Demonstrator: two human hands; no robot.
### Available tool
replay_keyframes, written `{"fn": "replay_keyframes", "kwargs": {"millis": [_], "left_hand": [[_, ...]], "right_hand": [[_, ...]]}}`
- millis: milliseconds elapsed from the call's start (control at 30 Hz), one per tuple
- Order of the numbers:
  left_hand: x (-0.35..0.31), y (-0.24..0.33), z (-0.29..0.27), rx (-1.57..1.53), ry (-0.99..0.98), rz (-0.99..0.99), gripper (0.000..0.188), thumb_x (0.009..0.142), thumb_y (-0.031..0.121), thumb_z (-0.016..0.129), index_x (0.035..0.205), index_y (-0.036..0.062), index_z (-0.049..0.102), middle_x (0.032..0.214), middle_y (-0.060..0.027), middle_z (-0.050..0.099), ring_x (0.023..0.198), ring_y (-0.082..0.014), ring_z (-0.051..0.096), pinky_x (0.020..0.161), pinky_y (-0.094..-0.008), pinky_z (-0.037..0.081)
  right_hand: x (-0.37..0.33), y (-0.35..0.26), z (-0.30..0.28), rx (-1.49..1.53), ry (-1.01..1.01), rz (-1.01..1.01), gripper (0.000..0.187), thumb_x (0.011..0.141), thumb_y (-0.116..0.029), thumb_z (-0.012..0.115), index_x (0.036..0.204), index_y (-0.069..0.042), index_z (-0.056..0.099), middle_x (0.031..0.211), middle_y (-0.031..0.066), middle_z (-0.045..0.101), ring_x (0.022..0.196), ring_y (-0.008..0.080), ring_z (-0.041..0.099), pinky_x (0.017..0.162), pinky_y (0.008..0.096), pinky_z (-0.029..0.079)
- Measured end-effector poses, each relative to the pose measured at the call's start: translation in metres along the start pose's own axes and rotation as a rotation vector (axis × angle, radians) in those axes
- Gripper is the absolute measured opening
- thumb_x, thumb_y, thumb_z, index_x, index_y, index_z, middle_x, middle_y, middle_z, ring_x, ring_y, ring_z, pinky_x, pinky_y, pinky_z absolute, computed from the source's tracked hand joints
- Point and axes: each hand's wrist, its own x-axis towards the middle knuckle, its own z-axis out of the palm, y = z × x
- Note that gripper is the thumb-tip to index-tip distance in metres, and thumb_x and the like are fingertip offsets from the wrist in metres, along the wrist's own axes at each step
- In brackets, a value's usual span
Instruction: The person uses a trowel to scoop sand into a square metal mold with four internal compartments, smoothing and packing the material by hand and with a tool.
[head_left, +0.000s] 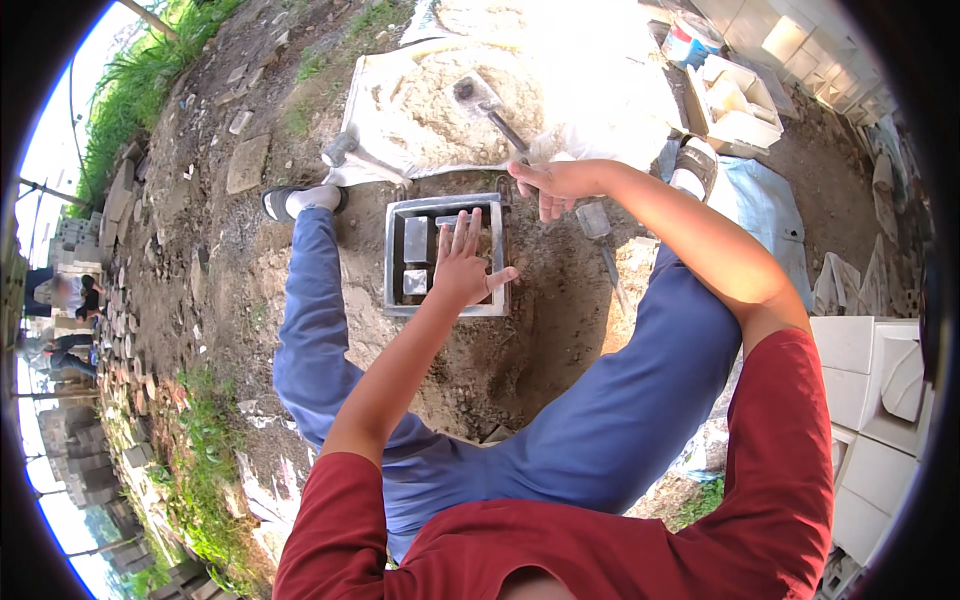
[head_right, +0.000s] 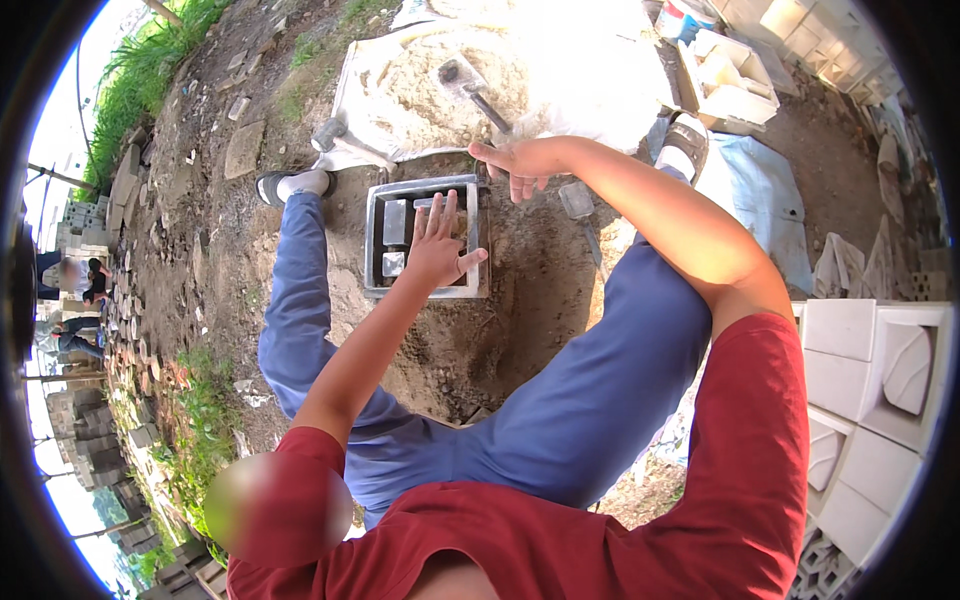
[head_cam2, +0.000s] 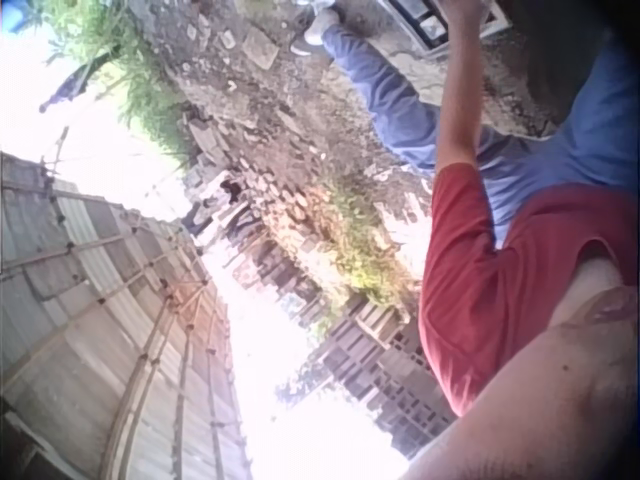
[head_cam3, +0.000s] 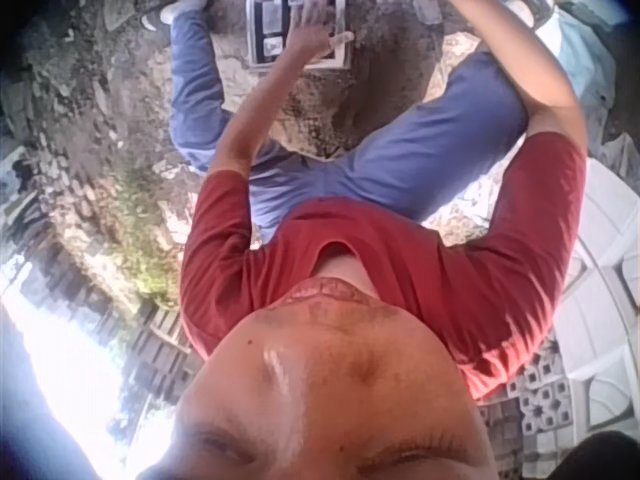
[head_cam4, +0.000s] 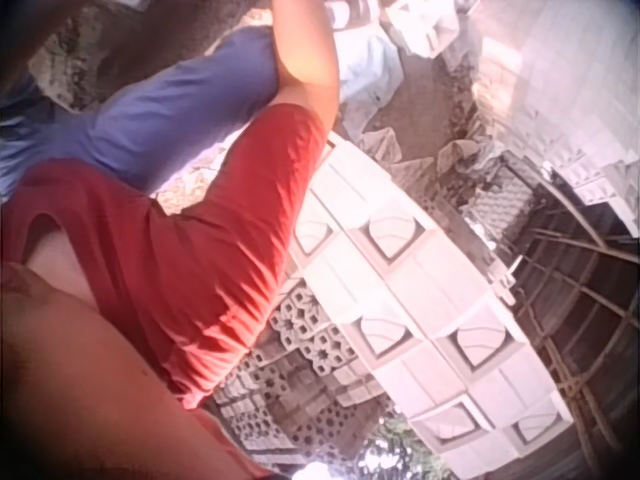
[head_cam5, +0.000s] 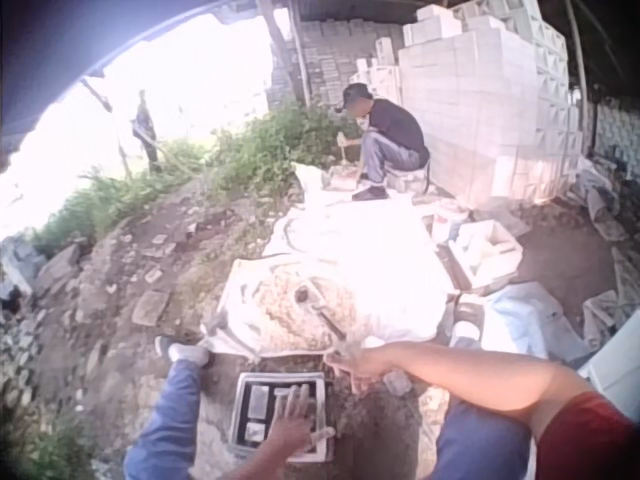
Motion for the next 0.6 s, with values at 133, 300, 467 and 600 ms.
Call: {"fn": "replay_keyframes", "kwargs": {"millis": [133, 300, 467, 600], "left_hand": [[0.021, -0.001, 0.002, -0.031, 0.023, -0.063, 0.096, 0.090, 0.085, 0.032, 0.104, 0.0034, 0.080, 0.172, -0.0137, -0.003, 0.158, -0.0323, -0.010, 0.124, -0.0550, -0.007], [0.035, -0.005, 0.017, -0.114, 0.301, -0.064, 0.095, 0.090, 0.085, 0.035, 0.105, 0.0027, 0.079, 0.172, -0.0141, -0.002, 0.158, -0.0321, -0.012, 0.124, -0.0558, -0.007], [0.051, -0.006, 0.022, -0.082, 0.286, -0.090, 0.093, 0.092, 0.082, 0.034, 0.095, 0.0008, 0.079, 0.171, -0.0171, -0.002, 0.158, -0.0346, -0.008, 0.123, -0.0578, -0.006], [0.054, -0.004, 0.023, -0.031, 0.228, -0.134, 0.092, 0.092, 0.082, 0.035, 0.101, 0.0009, 0.078, 0.171, -0.0174, -0.003, 0.158, -0.0362, -0.008, 0.122, -0.0607, -0.005]], "right_hand": [[0.003, 0.004, 0.000, -0.008, -0.015, -0.004, 0.126, 0.079, -0.097, 0.010, 0.143, 0.005, 0.047, 0.109, 0.0271, 0.072, 0.115, 0.0358, 0.068, 0.097, 0.0497, 0.054], [0.003, 0.001, 0.001, -0.029, -0.022, -0.014, 0.129, 0.077, -0.099, 0.010, 0.144, 0.006, 0.046, 0.111, 0.0269, 0.072, 0.116, 0.0354, 0.068, 0.098, 0.0480, 0.054], [0.003, -0.003, 0.002, -0.050, -0.029, -0.018, 0.131, 0.076, -0.099, 0.009, 0.146, 0.005, 0.046, 0.111, 0.0266, 0.072, 0.114, 0.0357, 0.068, 0.097, 0.0472, 0.054], [0.004, -0.005, 0.003, -0.049, -0.026, -0.003, 0.131, 0.076, -0.100, 0.009, 0.146, 0.004, 0.047, 0.110, 0.0267, 0.072, 0.114, 0.0356, 0.068, 0.097, 0.0472, 0.054]]}}
